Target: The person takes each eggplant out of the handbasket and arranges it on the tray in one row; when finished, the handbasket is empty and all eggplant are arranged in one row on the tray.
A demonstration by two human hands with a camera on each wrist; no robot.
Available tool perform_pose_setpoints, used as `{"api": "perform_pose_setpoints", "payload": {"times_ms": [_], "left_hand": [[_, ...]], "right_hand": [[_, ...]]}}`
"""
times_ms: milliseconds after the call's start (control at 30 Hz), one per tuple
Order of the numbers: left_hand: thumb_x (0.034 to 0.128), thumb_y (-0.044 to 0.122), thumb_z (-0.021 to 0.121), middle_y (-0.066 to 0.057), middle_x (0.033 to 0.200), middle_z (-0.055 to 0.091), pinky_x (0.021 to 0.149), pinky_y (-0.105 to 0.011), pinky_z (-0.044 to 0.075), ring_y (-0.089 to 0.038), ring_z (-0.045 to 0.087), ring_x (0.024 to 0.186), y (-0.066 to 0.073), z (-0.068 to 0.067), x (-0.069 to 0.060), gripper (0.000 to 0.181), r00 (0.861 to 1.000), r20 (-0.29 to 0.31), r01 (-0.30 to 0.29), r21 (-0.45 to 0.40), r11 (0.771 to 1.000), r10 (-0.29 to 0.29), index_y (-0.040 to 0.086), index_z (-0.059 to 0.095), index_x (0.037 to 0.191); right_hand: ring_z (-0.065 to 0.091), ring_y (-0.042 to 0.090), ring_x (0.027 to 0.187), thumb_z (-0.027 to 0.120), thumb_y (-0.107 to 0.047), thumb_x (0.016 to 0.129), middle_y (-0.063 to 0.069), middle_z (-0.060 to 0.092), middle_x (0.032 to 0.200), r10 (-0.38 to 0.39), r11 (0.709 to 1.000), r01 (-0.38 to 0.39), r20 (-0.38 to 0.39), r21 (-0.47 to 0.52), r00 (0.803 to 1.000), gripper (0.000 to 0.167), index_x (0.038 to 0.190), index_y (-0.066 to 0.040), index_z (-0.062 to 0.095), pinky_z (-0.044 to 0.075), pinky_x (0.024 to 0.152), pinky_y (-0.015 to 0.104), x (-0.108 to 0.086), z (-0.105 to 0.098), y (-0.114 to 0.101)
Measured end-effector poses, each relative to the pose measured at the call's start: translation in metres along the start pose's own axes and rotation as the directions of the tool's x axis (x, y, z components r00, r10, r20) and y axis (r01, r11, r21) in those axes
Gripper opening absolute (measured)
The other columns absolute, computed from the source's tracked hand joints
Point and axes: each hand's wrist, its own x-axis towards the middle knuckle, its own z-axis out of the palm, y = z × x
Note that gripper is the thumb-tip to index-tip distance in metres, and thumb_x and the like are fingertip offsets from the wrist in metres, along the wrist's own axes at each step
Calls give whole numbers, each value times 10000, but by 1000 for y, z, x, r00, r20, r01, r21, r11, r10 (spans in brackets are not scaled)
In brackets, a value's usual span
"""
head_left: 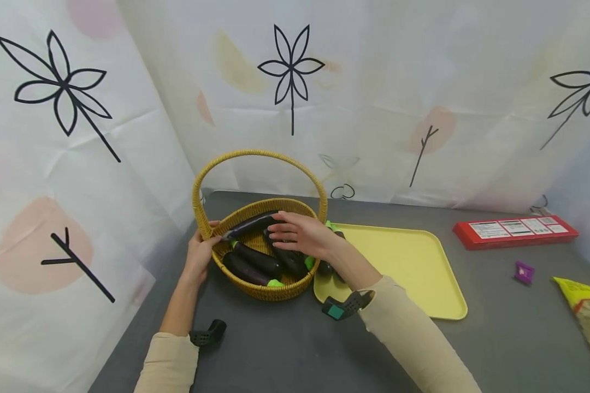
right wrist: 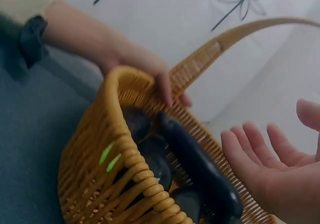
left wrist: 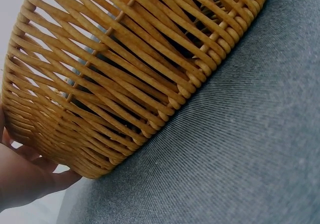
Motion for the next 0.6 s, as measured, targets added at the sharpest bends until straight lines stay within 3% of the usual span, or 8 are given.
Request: {"api": "perform_pose_setpoints", "payload": {"times_ms": [167, 333, 467, 600], "left_hand": [[975, 7, 474, -143, 1404, 401, 1004, -434, 313, -277, 385, 1250, -3, 2, 1, 392, 1000, -2, -6, -8, 1000, 6, 16, 435, 1364], [974, 1, 471, -161, 1398, 399, 1006, -446, 310, -293, 385, 1247, -4, 3, 1, 388, 1000, 6, -14, -17, 1000, 14, 5, 436, 1360], [979, 7, 469, -149, 1408, 396, 1012, -439, 301, -284, 379, 1255, -3, 2, 1, 387, 1000, 11, -6, -19, 1000, 6, 10, 434, 1364], [979, 9, 470, -137, 1414, 400, 1016, -439, 295, -282, 378, 1259, -2, 0, 0, 382, 1000, 2, -2, -20, 1000, 2, 15, 437, 1360]], "right_hand": [[419, 373, 1261, 449, -233, 1020, 256, 431, 1365, -41, 997, 36, -72, -72, 997, 482, 1428, 9, 361, 386, 992, 408, 29, 0, 4], [379, 385, 1289, 444, -260, 1022, 263, 384, 1414, -55, 986, 41, -83, -161, 995, 496, 1437, -5, 348, 373, 1001, 419, 46, -3, 6], [378, 381, 1290, 428, -292, 1027, 263, 393, 1401, -15, 994, -2, -157, -111, 988, 525, 1454, -4, 328, 366, 1000, 453, 56, -1, 4], [391, 389, 1280, 440, -280, 1023, 285, 399, 1379, 69, 998, -70, -303, 9, 950, 530, 1478, -47, 301, 392, 974, 467, 65, 9, 2]]}}
